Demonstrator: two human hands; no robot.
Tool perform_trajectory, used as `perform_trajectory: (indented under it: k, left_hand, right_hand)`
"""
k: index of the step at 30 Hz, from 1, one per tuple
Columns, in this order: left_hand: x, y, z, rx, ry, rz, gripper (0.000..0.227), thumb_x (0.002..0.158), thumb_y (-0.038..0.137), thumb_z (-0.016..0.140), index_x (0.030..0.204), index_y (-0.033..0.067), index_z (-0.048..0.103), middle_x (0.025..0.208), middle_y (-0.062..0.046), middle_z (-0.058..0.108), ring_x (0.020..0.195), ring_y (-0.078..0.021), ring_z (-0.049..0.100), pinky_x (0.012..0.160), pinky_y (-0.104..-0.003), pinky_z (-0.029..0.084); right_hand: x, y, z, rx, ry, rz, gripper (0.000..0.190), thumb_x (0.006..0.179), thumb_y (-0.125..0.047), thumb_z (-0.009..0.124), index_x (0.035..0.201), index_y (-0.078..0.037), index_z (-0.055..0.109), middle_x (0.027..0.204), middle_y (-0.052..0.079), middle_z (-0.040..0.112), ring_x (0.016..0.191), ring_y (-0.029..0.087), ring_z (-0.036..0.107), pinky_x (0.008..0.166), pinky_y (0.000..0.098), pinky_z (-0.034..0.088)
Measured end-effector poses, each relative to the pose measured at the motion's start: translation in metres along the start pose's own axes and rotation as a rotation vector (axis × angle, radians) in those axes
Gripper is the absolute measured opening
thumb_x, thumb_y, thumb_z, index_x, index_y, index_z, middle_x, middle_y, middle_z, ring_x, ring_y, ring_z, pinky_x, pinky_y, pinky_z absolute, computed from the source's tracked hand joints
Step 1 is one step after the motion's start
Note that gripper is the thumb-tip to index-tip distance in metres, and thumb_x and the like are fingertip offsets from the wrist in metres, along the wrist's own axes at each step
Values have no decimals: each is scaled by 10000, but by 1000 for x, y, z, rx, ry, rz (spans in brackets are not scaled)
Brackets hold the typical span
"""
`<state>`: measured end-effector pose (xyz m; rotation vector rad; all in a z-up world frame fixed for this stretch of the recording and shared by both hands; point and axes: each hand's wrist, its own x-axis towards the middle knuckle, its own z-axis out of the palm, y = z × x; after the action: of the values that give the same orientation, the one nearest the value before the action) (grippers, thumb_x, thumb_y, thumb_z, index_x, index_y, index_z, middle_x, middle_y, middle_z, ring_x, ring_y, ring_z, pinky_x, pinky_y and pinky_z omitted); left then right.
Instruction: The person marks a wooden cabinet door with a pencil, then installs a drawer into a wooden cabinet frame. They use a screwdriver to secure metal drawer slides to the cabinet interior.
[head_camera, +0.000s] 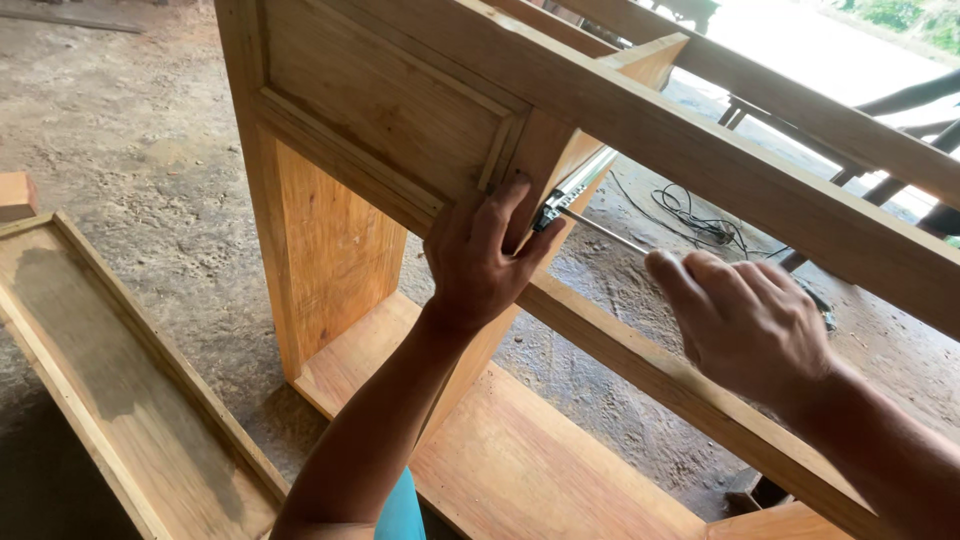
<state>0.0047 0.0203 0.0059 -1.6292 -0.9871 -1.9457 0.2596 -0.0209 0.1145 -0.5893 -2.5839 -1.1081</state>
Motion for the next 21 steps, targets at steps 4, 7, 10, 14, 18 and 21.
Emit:
perform_trajectory:
  k: [4,7,10,14,18,21]
  left_hand:
    - [-1,0,1,-17,27,-36,504,874,298,915,1210,56,627,1004,-119,698,853,-286,693,736,-391,566]
    - [-2,4,-1,-12,0,-40,493,876,285,920,1210,56,638,998,-112,701,842,-286,688,729,-396,563]
    - [3,0,0,-13,7,-13,506,891,285,905,1236,39,630,1029,-127,702,875,-294,694,755,-394,574]
    - [-7,0,3,-65,2,-22,505,918,299,898,1250,37,621,1042,-119,707,887,-265,713,764,-368,589]
    - [-1,-6,8,-41,38,-28,477,895,308,893,1207,62,629,1012,-120,699,859,-260,711,735,-373,575]
    - [-8,3,-1,-6,17,-45,474,892,294,896,1218,67,638,1003,-114,701,859,-312,678,753,-422,560]
  right_hand:
    - [27,11,-22,942,-561,1177,486,956,-171,665,1440,-188,641,947,102,791,587,164,670,444,346,552]
    - [19,16,-27,925,-641,1051,572,904,-139,707,1460,-212,593,961,116,789,566,153,605,478,337,522]
    - [-4,21,-11,552,-350,624,523,883,-85,709,1391,-160,608,1036,49,754,678,120,710,607,306,602]
    - [-37,12,19,92,58,-62,370,986,4,685,1343,-28,595,1058,113,747,708,134,653,590,293,560]
    - [-13,13,17,547,-124,225,488,954,42,612,1430,8,511,899,86,718,540,51,598,455,209,479]
    - [16,30,-11,1902,-198,846,534,969,-66,642,1492,-27,542,882,170,775,536,59,611,465,188,538]
